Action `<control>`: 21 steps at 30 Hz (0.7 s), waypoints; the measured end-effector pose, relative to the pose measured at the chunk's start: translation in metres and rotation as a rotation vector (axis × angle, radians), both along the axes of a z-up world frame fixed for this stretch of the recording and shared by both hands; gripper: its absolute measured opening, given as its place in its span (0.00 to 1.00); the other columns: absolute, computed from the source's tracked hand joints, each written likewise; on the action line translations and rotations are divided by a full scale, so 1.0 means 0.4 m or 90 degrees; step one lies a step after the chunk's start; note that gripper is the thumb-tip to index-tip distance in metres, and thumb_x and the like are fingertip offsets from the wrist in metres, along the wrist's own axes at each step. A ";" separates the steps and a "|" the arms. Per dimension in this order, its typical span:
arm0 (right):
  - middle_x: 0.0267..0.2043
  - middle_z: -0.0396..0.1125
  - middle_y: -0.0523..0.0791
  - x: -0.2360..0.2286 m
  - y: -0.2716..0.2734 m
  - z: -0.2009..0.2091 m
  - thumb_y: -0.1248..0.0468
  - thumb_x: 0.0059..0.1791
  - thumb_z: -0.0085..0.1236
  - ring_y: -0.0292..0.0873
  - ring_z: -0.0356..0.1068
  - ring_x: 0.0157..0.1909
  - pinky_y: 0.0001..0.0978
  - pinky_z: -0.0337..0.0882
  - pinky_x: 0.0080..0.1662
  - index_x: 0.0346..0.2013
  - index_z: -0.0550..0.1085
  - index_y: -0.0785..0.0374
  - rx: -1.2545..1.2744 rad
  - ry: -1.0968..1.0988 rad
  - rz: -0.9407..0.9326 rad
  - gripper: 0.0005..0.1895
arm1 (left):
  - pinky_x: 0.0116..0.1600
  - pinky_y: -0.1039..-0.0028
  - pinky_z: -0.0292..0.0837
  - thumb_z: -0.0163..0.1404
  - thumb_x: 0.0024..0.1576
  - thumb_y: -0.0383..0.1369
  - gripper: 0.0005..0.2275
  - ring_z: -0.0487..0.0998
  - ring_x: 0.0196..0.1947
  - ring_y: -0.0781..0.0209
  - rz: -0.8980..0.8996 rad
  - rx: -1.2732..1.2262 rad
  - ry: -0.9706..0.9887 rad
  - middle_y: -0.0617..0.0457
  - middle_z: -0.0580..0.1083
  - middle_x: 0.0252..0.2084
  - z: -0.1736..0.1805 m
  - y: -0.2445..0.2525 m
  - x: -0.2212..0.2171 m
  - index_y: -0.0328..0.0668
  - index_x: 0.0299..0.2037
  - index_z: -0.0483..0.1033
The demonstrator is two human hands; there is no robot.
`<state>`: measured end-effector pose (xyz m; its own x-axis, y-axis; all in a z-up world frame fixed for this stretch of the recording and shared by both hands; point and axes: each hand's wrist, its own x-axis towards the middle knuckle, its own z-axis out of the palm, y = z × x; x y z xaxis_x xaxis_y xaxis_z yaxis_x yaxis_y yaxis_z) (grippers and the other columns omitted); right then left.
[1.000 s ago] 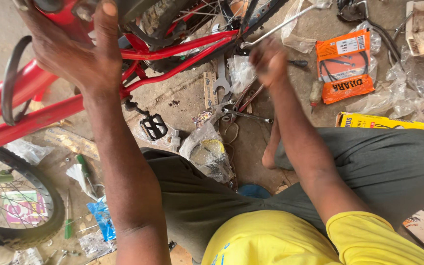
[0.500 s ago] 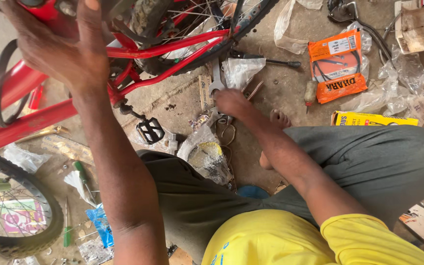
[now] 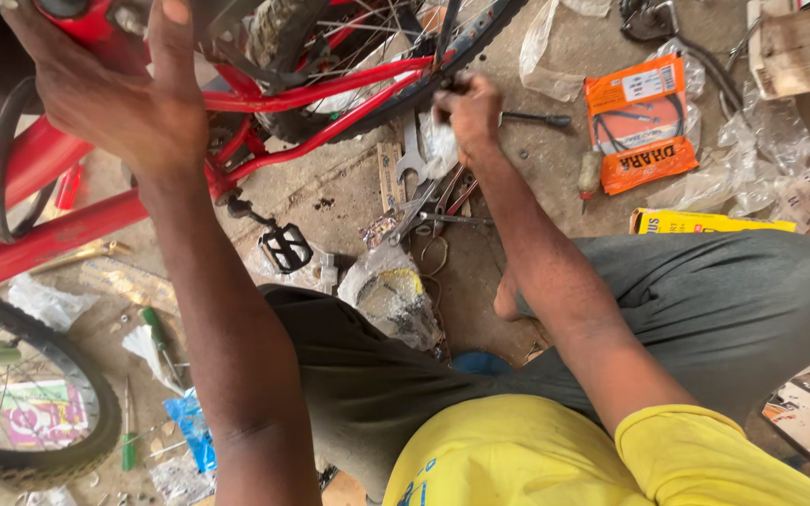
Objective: The person is repairing a red bicycle while sitting on the floor. They use a wrench to tighten bolts on the rear wheel axle and adjust the brake cable.
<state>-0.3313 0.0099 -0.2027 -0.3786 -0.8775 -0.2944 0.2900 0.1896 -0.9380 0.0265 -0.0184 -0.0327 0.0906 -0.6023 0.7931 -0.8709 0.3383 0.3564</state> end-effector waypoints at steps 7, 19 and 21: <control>0.30 0.70 0.54 -0.011 0.030 0.026 0.56 0.54 0.43 0.49 0.72 0.30 0.42 0.78 0.33 0.38 0.72 0.71 0.107 -0.461 0.038 0.19 | 0.66 0.60 0.74 0.56 0.61 0.60 0.46 0.79 0.64 0.42 -0.053 -0.003 0.055 0.33 0.72 0.68 0.038 0.030 -0.028 0.25 0.73 0.52; 0.33 0.70 0.52 0.003 0.018 0.030 0.65 0.51 0.54 0.46 0.71 0.32 0.38 0.78 0.31 0.38 0.72 0.69 0.020 -0.383 -0.169 0.08 | 0.69 0.59 0.73 0.54 0.62 0.59 0.44 0.77 0.66 0.39 -0.054 0.003 0.043 0.32 0.71 0.65 0.064 0.050 -0.047 0.25 0.72 0.51; 0.36 0.73 0.50 0.011 0.006 0.001 0.67 0.45 0.58 0.44 0.72 0.33 0.35 0.75 0.31 0.38 0.75 0.66 0.010 -0.112 -0.102 0.08 | 0.71 0.59 0.72 0.51 0.60 0.57 0.42 0.75 0.68 0.39 -0.046 -0.018 0.011 0.32 0.69 0.66 0.060 0.050 -0.041 0.26 0.72 0.50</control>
<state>-0.3268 0.0123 -0.2024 -0.4546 -0.8052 -0.3808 0.4760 0.1417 -0.8680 0.0101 0.0015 -0.0086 0.0618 -0.5856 0.8083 -0.8378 0.4097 0.3608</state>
